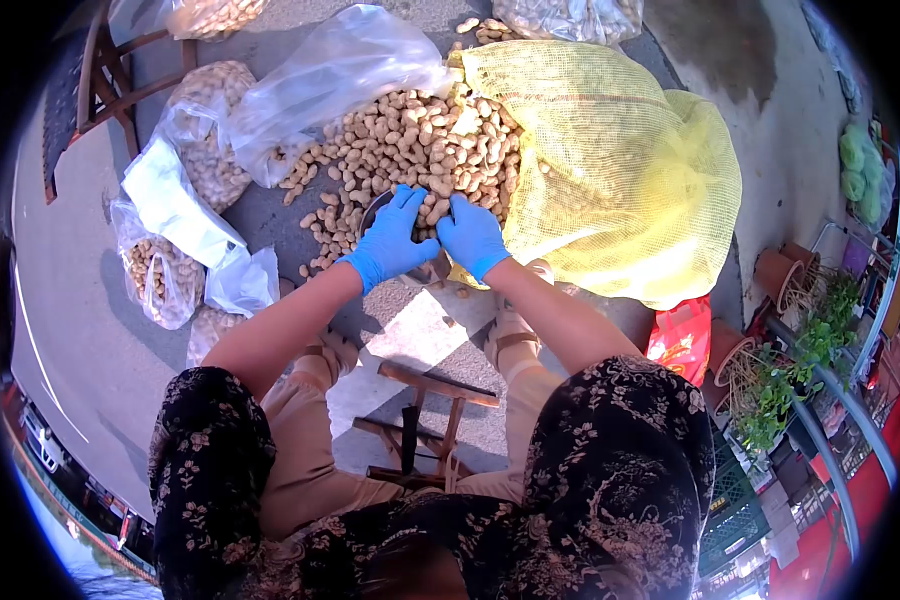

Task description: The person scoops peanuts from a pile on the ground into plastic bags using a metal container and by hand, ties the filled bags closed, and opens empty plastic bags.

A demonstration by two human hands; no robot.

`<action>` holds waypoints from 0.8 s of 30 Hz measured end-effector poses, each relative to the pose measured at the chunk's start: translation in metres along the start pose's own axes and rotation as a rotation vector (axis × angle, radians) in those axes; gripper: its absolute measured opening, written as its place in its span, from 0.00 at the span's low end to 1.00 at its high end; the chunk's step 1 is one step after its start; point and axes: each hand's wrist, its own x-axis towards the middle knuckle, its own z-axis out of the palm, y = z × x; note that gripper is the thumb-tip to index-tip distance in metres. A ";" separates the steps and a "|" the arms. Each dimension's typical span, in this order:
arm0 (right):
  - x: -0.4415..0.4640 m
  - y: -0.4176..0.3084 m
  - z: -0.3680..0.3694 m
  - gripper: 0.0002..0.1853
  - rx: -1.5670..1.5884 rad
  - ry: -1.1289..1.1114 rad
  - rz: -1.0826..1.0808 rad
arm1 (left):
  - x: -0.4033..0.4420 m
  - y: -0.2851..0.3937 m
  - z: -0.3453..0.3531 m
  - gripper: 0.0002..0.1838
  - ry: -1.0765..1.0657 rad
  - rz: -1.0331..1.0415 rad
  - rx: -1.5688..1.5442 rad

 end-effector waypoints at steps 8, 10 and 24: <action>-0.022 -0.008 -0.011 0.27 -0.064 -0.099 -0.089 | -0.045 -0.052 -0.055 0.44 0.535 -0.051 0.120; -0.020 -0.017 -0.015 0.26 -0.007 -0.073 -0.107 | -0.051 -0.085 -0.075 0.49 0.656 -0.516 -0.179; 0.109 -0.107 -0.036 0.11 0.476 -0.277 0.173 | 0.004 -0.120 -0.131 0.12 0.773 -0.136 -0.871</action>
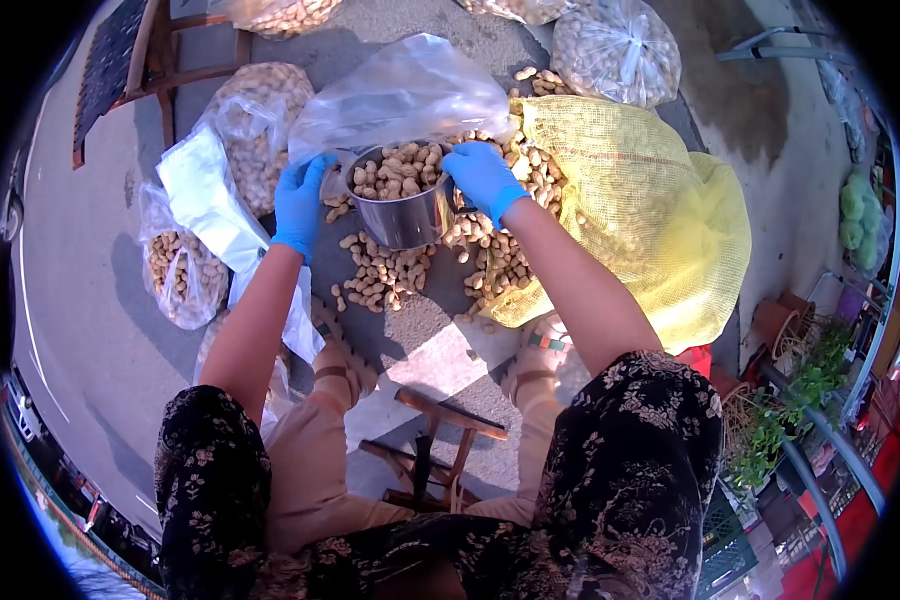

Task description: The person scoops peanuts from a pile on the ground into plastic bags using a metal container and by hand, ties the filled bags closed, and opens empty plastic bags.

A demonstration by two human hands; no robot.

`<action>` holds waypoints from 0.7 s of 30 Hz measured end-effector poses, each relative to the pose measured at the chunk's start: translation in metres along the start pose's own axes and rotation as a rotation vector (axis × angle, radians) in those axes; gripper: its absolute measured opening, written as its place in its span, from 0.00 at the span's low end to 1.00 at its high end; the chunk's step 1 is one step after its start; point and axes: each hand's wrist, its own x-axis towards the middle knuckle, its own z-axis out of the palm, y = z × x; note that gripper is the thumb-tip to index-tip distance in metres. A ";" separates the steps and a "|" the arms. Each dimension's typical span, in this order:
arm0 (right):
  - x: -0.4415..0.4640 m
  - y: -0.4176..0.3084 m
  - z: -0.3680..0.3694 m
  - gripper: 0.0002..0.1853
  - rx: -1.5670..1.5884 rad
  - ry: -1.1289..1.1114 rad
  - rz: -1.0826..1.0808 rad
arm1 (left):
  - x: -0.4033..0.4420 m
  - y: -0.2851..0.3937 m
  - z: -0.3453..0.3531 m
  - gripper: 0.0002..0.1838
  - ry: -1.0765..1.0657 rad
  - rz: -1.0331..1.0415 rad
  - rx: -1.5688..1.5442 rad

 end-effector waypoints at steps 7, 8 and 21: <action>0.084 0.001 -0.009 0.17 0.957 -0.401 0.587 | 0.015 0.061 -0.010 0.12 -0.193 -0.236 0.083; 0.087 0.004 -0.004 0.17 1.027 -0.432 0.552 | 0.018 0.070 -0.009 0.12 -0.227 -0.256 0.121; 0.084 -0.018 0.042 0.17 1.490 -0.561 0.247 | 0.035 0.134 0.016 0.18 -0.286 -0.200 0.007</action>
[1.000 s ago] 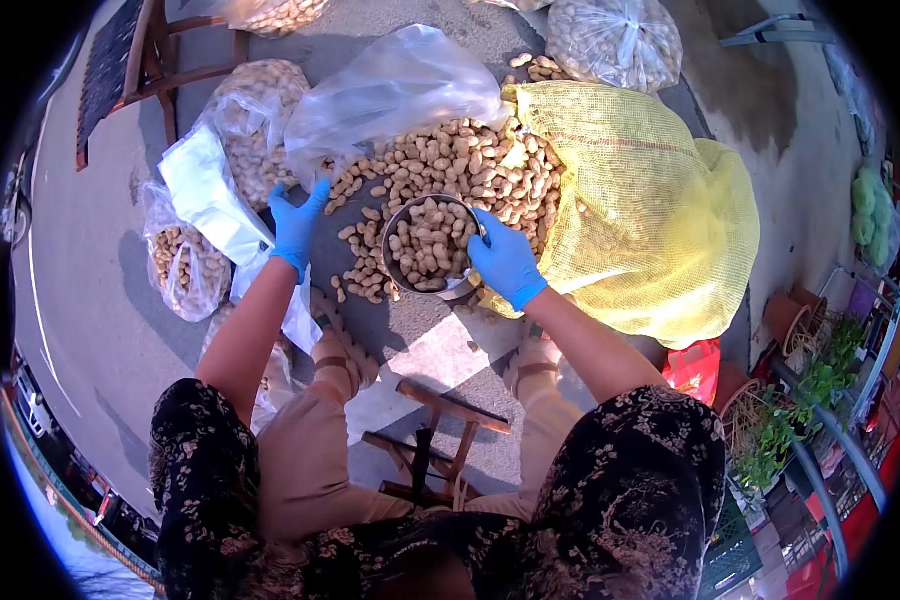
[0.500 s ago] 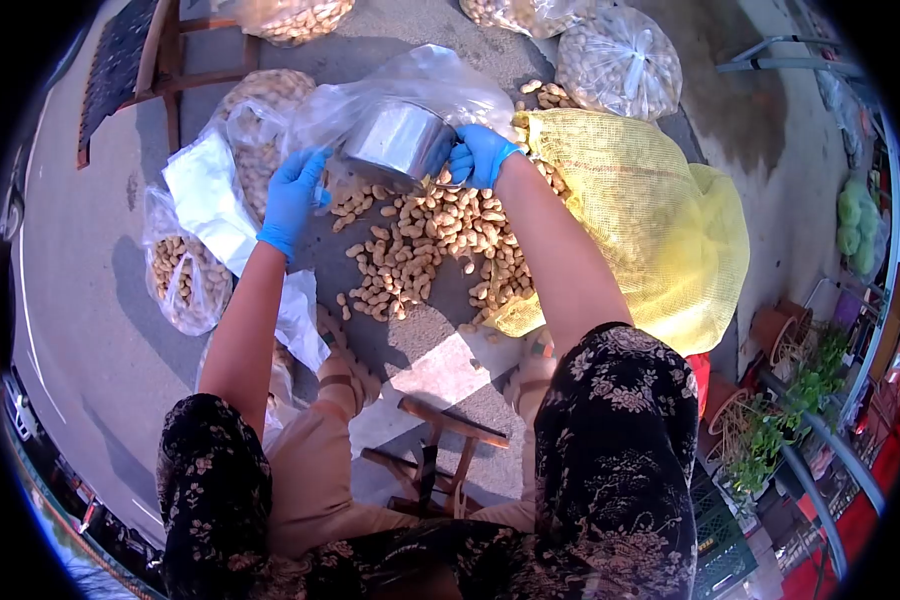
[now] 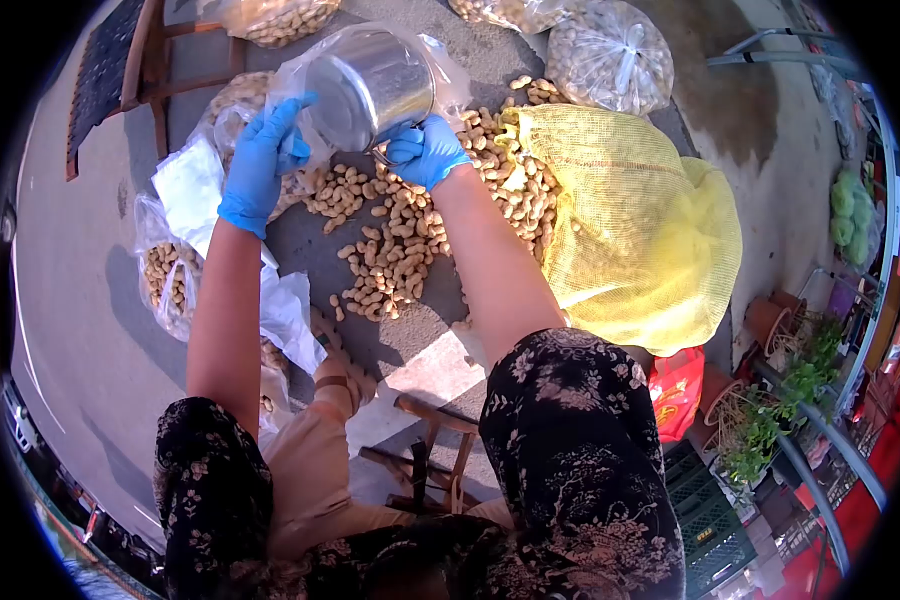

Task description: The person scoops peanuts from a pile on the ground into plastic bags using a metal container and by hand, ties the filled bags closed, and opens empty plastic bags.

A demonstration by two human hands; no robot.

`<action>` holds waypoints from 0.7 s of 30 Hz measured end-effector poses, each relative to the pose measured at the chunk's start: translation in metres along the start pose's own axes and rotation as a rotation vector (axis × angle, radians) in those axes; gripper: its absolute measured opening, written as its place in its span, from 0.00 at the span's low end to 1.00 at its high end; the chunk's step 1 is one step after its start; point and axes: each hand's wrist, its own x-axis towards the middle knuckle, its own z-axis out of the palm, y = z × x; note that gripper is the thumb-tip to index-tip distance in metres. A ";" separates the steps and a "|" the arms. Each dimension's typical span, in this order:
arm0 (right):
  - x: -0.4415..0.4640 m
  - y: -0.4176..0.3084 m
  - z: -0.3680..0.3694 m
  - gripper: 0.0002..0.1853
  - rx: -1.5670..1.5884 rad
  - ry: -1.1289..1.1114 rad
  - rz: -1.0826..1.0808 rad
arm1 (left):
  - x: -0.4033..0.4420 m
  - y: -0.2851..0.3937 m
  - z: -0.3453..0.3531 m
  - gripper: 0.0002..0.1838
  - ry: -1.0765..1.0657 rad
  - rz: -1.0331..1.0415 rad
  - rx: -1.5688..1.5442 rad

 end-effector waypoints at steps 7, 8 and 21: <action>-0.125 0.040 -0.045 0.12 -0.550 0.347 0.296 | -0.045 -0.094 -0.052 0.34 0.085 0.059 0.037; -0.142 0.049 -0.057 0.12 -0.552 0.398 0.395 | -0.050 -0.123 -0.066 0.36 0.075 0.026 0.253; -0.139 0.193 -0.175 0.12 -0.721 0.593 0.667 | 0.002 -0.215 -0.020 0.38 0.346 -0.156 0.781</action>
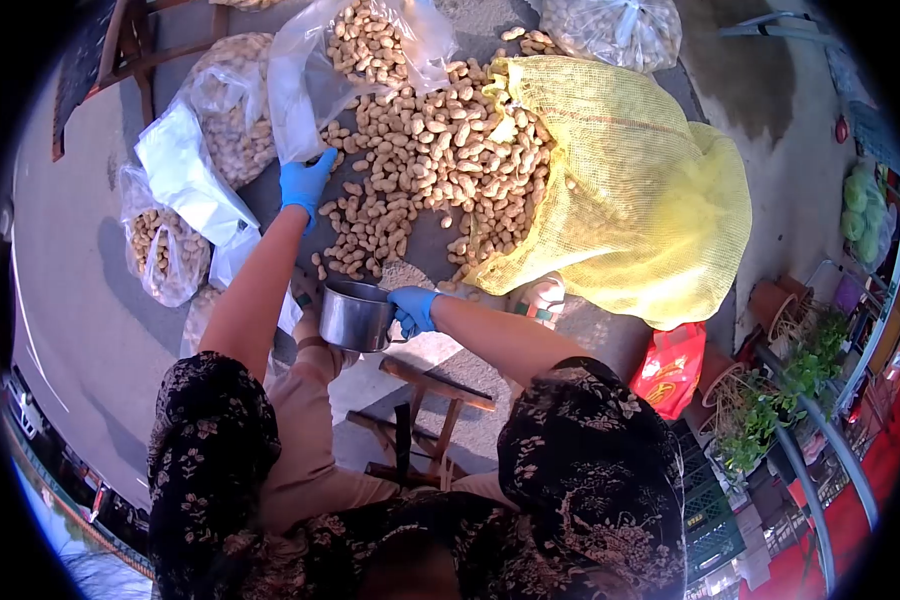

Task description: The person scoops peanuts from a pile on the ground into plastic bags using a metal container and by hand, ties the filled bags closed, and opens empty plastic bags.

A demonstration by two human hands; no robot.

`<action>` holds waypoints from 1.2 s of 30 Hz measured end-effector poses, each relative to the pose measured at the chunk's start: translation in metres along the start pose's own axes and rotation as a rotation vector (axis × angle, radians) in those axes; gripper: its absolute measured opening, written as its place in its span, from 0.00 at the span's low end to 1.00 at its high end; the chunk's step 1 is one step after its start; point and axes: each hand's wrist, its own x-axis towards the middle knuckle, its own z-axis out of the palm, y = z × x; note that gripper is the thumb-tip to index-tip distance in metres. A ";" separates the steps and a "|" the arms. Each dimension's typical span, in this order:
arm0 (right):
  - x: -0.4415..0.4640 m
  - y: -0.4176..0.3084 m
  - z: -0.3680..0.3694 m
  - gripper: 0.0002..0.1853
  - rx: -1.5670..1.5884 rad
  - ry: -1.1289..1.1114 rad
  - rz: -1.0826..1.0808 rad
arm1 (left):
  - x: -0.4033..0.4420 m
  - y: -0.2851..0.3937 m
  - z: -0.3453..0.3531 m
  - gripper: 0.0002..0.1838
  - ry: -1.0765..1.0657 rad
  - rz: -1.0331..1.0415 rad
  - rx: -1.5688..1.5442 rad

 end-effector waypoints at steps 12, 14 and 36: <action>-0.060 -0.066 -0.024 0.08 0.399 0.417 -0.381 | -0.003 0.055 0.067 0.25 -0.145 0.154 -0.134; -0.078 -0.070 -0.044 0.08 0.430 0.469 -0.375 | -0.018 0.090 0.067 0.25 -0.199 0.225 -0.011; -0.102 -0.092 -0.125 0.13 -0.635 0.824 -0.660 | 0.006 0.186 0.107 0.26 -0.387 0.480 0.565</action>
